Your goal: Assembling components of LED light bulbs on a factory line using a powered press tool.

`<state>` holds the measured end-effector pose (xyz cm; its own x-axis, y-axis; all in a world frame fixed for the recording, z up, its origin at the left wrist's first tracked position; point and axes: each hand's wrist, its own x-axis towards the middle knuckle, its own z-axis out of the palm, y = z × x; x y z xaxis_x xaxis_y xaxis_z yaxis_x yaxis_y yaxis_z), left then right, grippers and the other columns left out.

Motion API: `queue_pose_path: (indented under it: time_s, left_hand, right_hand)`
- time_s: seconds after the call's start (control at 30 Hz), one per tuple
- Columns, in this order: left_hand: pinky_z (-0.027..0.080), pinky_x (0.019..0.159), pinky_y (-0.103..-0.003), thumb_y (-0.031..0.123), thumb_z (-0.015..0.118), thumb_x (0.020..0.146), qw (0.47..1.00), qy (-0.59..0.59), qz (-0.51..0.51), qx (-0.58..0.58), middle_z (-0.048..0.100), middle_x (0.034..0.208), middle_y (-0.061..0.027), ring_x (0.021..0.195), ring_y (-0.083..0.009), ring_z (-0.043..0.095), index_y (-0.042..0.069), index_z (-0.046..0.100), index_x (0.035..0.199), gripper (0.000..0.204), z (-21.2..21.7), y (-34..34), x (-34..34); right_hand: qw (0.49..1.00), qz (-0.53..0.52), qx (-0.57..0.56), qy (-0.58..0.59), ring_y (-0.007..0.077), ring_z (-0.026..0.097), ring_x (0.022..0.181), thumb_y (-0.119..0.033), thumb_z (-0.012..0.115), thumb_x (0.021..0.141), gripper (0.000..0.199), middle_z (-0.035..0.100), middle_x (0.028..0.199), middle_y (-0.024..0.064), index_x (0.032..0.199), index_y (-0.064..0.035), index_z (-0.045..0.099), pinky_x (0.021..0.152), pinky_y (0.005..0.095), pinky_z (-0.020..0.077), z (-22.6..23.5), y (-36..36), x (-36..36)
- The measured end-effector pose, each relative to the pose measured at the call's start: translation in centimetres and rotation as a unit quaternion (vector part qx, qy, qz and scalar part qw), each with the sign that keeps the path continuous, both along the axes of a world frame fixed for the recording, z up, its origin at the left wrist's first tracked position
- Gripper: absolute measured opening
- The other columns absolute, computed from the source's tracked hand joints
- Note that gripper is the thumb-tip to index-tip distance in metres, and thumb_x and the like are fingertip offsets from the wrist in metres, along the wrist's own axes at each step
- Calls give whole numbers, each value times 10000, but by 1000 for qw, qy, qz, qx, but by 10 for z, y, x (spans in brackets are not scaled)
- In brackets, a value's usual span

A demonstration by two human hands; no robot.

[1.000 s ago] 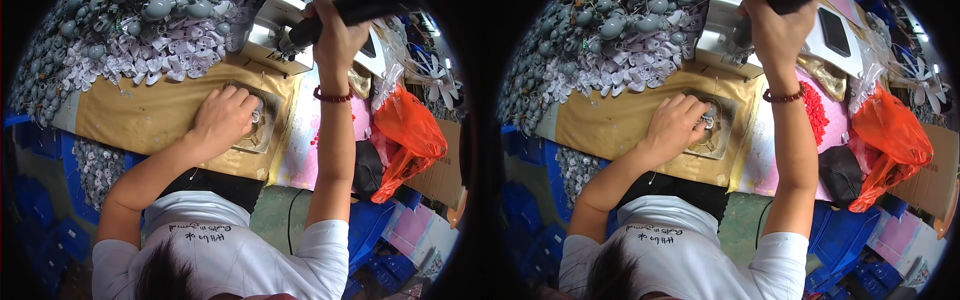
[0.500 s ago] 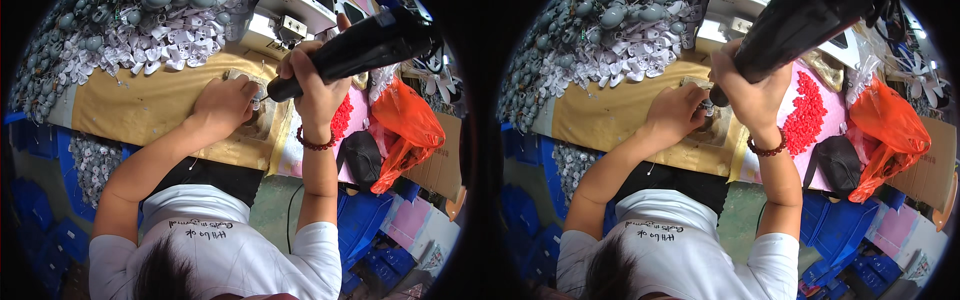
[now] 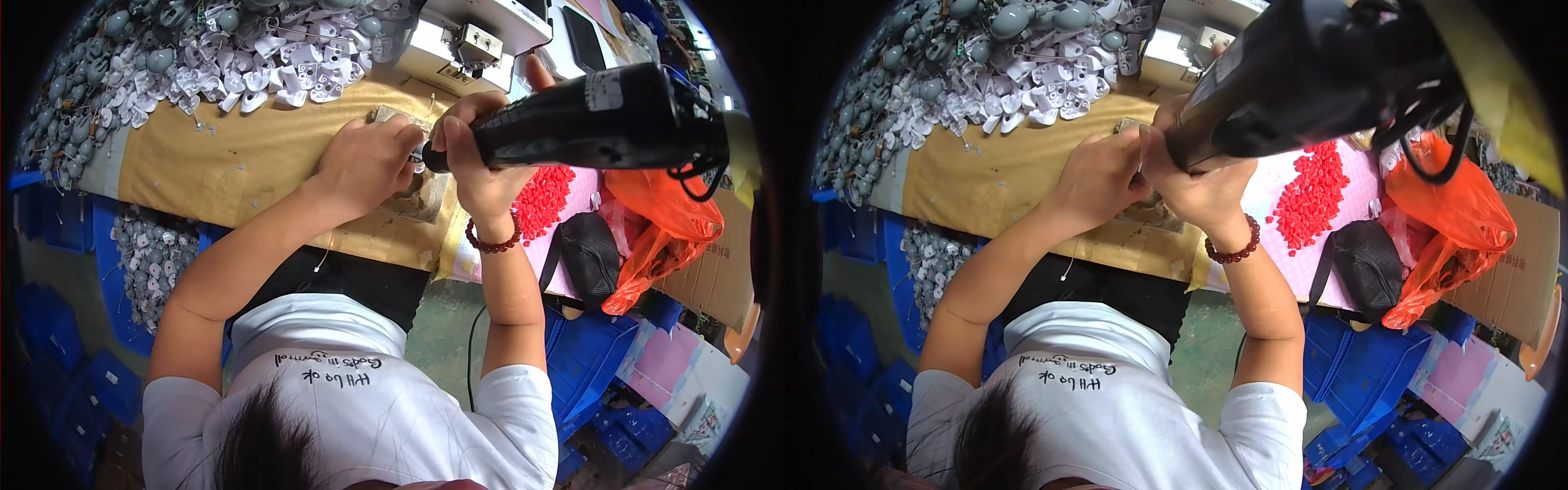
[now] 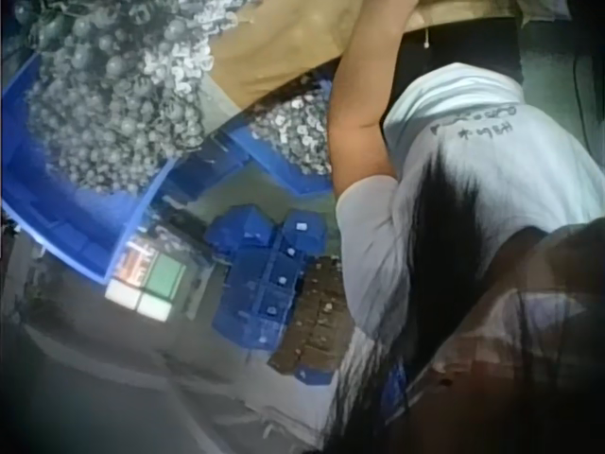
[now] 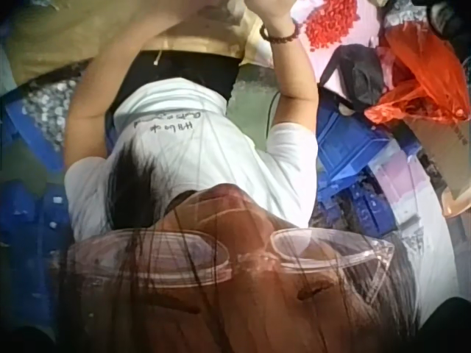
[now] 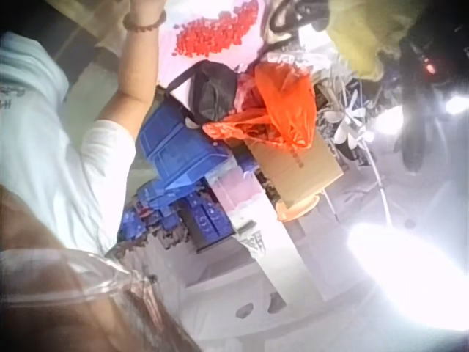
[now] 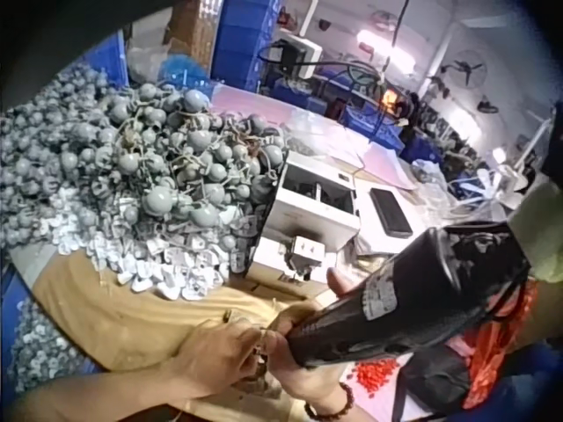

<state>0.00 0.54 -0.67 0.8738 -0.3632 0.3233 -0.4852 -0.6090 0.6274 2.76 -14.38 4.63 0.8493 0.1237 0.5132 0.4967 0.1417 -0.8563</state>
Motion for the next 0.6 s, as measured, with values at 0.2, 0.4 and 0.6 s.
queue_pose_path:
  time_s: [0.2,0.4,0.6]
  left_hand:
    - [468,682,-446,115,694,747,1000,-7,4,3,594,885,-83,789,-294,642,92,575,955,241,2,-2,0]
    - [479,698,-454,119,695,748,1000,20,7,8,598,887,-81,810,-305,645,89,579,968,250,6,-1,-2]
    - [498,731,-458,136,712,748,998,53,24,5,599,967,-110,803,-337,647,67,584,1015,304,8,-3,-1]
  right_hand:
    - [999,-30,28,18,81,543,632,52,677,781,353,577,721,-2,1093,42,513,1032,318,390,-7,6,-6]
    - [999,-28,10,37,73,553,625,44,679,778,614,578,724,2,1291,62,342,1004,339,413,-9,0,-10]
    - [995,-13,47,82,93,576,626,63,685,775,616,601,754,24,1292,43,351,852,301,471,7,1,-8]
